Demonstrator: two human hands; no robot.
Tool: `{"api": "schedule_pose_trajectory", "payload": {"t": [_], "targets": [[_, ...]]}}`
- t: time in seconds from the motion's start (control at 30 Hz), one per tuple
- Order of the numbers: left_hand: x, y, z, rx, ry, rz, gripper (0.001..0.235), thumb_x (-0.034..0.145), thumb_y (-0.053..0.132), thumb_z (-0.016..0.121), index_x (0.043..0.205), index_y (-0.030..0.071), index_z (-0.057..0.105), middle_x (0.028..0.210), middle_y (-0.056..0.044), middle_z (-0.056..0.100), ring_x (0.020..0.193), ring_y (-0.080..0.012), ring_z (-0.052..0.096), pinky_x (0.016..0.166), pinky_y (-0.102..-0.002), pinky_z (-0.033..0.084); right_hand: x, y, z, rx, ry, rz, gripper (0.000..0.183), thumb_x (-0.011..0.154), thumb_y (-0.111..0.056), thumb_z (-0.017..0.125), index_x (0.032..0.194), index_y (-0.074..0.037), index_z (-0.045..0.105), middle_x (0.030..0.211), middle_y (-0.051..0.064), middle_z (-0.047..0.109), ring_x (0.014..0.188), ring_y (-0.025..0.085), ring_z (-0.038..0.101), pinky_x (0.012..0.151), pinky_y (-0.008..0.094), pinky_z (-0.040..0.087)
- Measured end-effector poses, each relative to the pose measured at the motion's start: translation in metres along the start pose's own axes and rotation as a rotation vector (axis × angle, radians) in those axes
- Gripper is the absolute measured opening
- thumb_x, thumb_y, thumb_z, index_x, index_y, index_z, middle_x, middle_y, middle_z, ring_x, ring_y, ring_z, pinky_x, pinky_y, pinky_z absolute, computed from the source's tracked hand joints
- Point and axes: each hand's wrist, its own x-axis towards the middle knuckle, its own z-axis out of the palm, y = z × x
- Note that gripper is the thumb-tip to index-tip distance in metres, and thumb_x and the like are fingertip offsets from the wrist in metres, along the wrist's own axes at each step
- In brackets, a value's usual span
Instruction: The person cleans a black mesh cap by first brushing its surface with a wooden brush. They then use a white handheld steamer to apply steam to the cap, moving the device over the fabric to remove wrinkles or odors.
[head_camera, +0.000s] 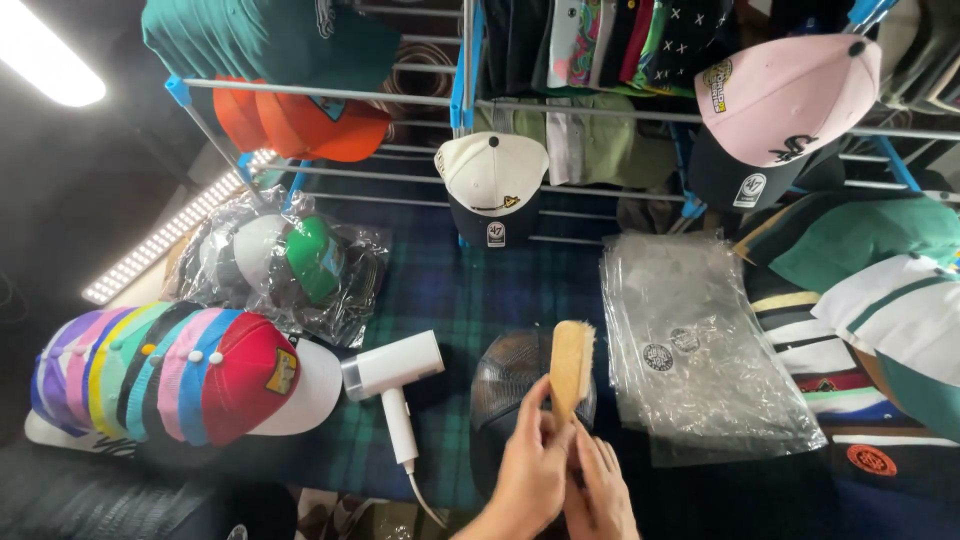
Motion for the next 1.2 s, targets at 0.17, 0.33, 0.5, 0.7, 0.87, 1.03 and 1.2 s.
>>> {"api": "schedule_pose_trajectory", "payload": {"t": [0.17,0.33,0.5,0.7,0.87,1.03,1.2], "targets": [[0.042,0.025,-0.063,0.698,-0.205,0.283,0.058,0.101,0.029,0.05,0.157,0.019,0.041,0.147,-0.011,0.056,0.133,-0.0303,0.054,0.104,-0.04,0.044,0.023,-0.019,-0.015,-0.134,-0.062,0.22,0.045,0.095,-0.043,0.06,0.133,-0.021,0.069,0.113,0.0,0.065,0.11,0.022,0.061,0.095,0.039,0.043],[0.1,0.029,-0.089,1.29,0.111,0.581,0.043,0.102,0.027,0.053,0.142,0.014,0.05,0.091,-0.019,0.064,0.074,-0.0453,0.064,0.059,-0.06,0.05,0.024,-0.034,-0.016,-0.237,0.024,0.033,0.025,0.092,-0.036,0.067,0.108,-0.022,0.079,0.102,-0.004,0.066,0.104,0.021,0.061,0.085,0.038,0.044],[0.1,0.079,-0.04,1.589,-0.46,0.559,0.062,0.09,0.018,0.054,0.147,0.04,0.055,0.099,-0.008,0.067,0.086,-0.0352,0.069,0.065,-0.046,0.054,0.035,-0.027,0.0,-0.329,0.084,-0.163,0.015,0.089,-0.03,0.07,0.102,-0.024,0.075,0.095,-0.003,0.061,0.107,0.025,0.061,0.086,0.044,0.046],[0.187,0.089,-0.054,1.429,-0.262,-0.166,0.04,0.097,0.007,0.053,0.134,0.012,0.068,0.137,-0.01,0.066,0.122,-0.0353,0.067,0.093,-0.045,0.057,0.041,-0.039,-0.012,-0.229,-0.013,-0.071,0.018,0.093,-0.027,0.066,0.105,-0.021,0.078,0.101,-0.003,0.061,0.109,0.022,0.06,0.082,0.042,0.042],[0.154,0.089,-0.065,1.55,-0.221,-0.003,0.039,0.09,0.016,0.059,0.127,0.022,0.069,0.117,-0.005,0.072,0.106,-0.0334,0.071,0.08,-0.043,0.058,0.038,-0.03,-0.011,-0.258,-0.055,-0.017,0.019,0.091,-0.03,0.067,0.105,-0.025,0.079,0.099,-0.005,0.061,0.11,0.02,0.059,0.084,0.043,0.041],[0.103,0.083,-0.071,1.295,-0.419,0.177,0.05,0.105,0.037,0.047,0.154,0.04,0.048,0.134,-0.004,0.063,0.118,-0.0285,0.063,0.087,-0.039,0.051,0.037,-0.022,-0.007,-0.316,-0.007,-0.107,0.019,0.087,-0.033,0.071,0.105,-0.028,0.076,0.097,-0.005,0.063,0.106,0.022,0.059,0.082,0.044,0.045],[0.069,0.051,-0.086,1.271,0.038,0.772,0.031,0.097,0.034,0.059,0.126,0.023,0.062,0.077,-0.009,0.066,0.063,-0.0354,0.068,0.045,-0.052,0.052,0.04,-0.032,-0.013,-0.286,0.023,-0.153,0.023,0.091,-0.034,0.066,0.109,-0.023,0.077,0.104,-0.004,0.064,0.11,0.02,0.06,0.085,0.04,0.044]]}}
